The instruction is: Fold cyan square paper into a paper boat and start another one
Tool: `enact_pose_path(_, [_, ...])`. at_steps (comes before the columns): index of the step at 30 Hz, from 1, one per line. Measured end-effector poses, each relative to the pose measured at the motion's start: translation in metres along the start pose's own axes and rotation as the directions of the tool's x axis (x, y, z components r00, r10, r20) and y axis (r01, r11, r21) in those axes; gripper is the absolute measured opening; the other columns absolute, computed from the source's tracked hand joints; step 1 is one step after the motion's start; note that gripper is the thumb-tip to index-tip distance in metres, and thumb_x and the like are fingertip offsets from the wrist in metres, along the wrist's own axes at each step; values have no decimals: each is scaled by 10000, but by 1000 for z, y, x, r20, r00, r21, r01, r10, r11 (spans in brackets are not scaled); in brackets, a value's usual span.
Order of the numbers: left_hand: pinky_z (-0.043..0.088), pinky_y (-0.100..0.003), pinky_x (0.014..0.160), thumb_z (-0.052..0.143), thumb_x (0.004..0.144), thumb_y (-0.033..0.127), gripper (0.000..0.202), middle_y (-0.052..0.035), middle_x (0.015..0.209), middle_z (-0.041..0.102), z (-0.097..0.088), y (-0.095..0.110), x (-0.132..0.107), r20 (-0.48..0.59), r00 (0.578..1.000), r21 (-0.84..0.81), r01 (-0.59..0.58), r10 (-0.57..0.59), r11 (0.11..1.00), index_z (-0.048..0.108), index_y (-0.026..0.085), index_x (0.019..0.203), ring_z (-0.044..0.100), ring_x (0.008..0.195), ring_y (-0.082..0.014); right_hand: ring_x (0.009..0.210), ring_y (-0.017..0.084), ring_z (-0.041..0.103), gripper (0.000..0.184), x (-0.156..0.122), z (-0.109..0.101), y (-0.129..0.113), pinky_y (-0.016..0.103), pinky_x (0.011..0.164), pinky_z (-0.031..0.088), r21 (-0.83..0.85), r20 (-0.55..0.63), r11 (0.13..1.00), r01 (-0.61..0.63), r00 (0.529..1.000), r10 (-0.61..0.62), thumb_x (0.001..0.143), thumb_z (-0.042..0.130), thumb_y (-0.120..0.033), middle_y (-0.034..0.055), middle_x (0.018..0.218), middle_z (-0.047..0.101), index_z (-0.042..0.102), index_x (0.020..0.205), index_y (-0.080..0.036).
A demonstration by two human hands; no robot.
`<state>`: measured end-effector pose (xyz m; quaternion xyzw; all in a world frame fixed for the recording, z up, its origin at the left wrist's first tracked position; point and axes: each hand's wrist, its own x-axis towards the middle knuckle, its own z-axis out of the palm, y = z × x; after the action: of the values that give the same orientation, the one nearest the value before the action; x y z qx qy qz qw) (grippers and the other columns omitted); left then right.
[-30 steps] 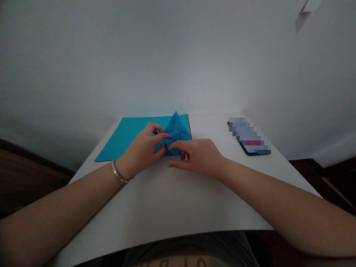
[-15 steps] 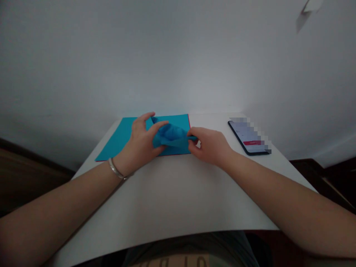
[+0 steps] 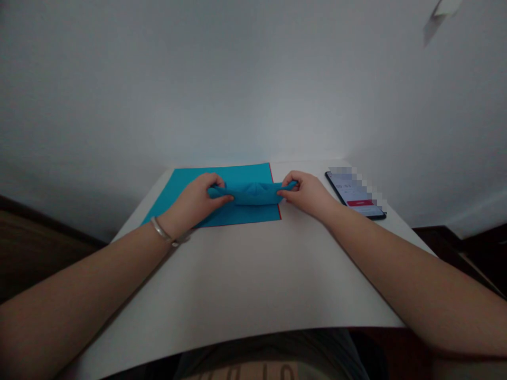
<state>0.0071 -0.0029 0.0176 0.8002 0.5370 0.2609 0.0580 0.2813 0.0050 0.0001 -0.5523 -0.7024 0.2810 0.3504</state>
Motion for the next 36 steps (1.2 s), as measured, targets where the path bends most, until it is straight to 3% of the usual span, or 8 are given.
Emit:
enact_pose_path(7, [386,-254,541,666,727,373,261,50,612,468,0,8,0,-3,969,-315,235,-249,920,461,213,746,495,585,-133,525,137,605,390,2,6,-6,275,520,517,470,-68,873,-131,981,184,592,759,-266,-97,552,488,495,879,-248])
enact_pose_path(14, [550,-264,552,687,708,232,456,75,667,350,10,19,0,6,884,-766,305,-467,566,461,227,1104,435,535,-75,769,159,667,429,-3,16,-22,284,607,576,727,160,624,-286,955,252,646,757,-236,1,914,679,556,1025,-248])
enact_pose_path(18, [538,-229,541,702,731,223,652,89,622,343,7,26,-2,48,893,-804,300,-448,513,413,231,1315,435,497,-57,800,193,689,311,-1,22,-30,282,601,596,686,280,631,-362,932,231,668,752,-247,65,1009,713,652,960,-211])
enact_pose_path(22, [544,-217,580,732,719,235,926,82,662,482,6,30,-3,189,891,-914,313,-412,259,180,262,1463,550,553,-72,779,197,699,193,0,26,-39,289,640,610,719,242,594,-362,931,275,681,746,-229,62,909,736,681,860,-196])
enact_pose_path(26, [580,-282,752,746,696,212,759,-10,1048,662,8,34,-2,246,929,-959,275,-276,74,384,291,1359,664,876,-149,814,197,703,163,-3,29,-48,292,683,612,749,231,553,-365,926,299,713,720,-212,54,909,739,687,872,-205])
enact_pose_path(28, [576,-310,802,771,671,244,553,-28,1093,674,8,35,-3,284,925,-943,318,-253,104,565,239,1185,669,919,-171,817,196,704,161,-5,32,-51,300,698,613,751,244,549,-368,926,287,723,710,-209,54,927,738,689,883,-203])
enact_pose_path(32, [577,-352,737,797,632,407,350,-83,885,724,9,30,-4,296,879,-832,429,-373,352,690,159,856,695,783,-221,787,190,701,181,-5,35,-51,326,736,610,732,250,578,-360,931,265,696,735,-199,48,927,732,696,872,-209])
enact_pose_path(36, [559,-353,671,789,624,449,348,-83,805,731,8,27,-4,224,878,-761,429,-424,486,698,177,820,690,705,-229,696,161,675,201,1,30,-40,312,682,602,683,212,637,-357,932,295,650,771,-208,41,888,726,704,840,-206])
